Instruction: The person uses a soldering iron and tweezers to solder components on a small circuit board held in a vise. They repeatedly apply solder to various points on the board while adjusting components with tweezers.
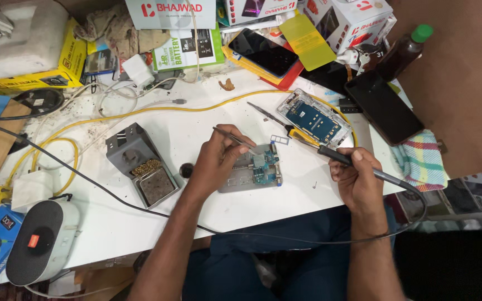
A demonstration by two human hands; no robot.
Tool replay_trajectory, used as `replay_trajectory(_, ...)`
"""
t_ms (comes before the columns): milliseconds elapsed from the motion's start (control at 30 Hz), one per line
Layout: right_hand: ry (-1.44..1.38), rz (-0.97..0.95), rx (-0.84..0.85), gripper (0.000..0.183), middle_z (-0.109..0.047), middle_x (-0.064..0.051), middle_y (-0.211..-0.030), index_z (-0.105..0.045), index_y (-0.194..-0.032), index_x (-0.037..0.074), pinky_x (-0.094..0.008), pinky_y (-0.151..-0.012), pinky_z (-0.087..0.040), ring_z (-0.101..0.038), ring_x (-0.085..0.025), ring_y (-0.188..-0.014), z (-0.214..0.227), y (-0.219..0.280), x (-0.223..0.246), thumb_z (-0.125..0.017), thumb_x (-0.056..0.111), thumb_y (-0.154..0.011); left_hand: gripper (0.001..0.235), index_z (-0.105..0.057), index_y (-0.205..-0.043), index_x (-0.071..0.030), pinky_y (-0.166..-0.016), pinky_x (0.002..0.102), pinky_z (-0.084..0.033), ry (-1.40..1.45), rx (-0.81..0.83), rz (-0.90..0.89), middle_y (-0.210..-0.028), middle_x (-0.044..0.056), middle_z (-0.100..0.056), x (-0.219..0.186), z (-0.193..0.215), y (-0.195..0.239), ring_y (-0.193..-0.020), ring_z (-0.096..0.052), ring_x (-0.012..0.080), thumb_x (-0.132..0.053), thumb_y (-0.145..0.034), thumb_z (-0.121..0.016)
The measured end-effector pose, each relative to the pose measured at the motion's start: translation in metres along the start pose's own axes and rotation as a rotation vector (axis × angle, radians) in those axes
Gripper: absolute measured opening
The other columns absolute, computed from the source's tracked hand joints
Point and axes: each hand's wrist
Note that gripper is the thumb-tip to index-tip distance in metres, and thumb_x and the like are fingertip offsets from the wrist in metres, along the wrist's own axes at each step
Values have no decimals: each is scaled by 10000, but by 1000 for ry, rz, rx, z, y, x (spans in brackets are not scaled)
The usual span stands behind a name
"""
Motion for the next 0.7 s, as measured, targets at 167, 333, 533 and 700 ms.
replay_trajectory(167,-5,2,5,283,-710,-223,-903,-643,-1121,-82,-309,-657,-543,-680,-230,-737,0,-1,1,-525,175,-1110,240,-459,-1182,-25,-913,297,-571,-50,23,-34,-1063,122,-765,-2,0,-2,-1018,-710,120,-3,-993,-605)
replay_trajectory(333,-4,2,11,281,-707,-223,-898,-641,-1124,-83,-310,-656,-549,-681,-230,-730,1,-1,0,-529,174,-1115,241,-460,-1181,-32,-885,300,-562,-50,25,11,-1056,117,-772,0,0,-3,-972,-694,122,-2,-996,-612)
replay_trajectory(533,-21,5,24,291,-708,-223,-910,-645,-1134,-87,-307,-668,-552,-681,-226,-740,1,0,0,-523,176,-1114,243,-459,-1183,-37,-842,284,-566,-58,35,2,-1046,111,-769,1,0,-5,-932,-690,101,-5,-995,-609)
replay_trajectory(700,-5,9,27,286,-706,-224,-909,-641,-1134,-85,-308,-660,-547,-675,-227,-732,1,0,0,-520,173,-1116,230,-465,-1170,-42,-763,261,-539,-74,42,26,-1054,101,-777,1,1,-6,-812,-637,85,-8,-996,-613)
Point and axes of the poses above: each hand's wrist, its own y-axis away from the middle knuckle, its own z-axis out of the back of the hand, x = y × z
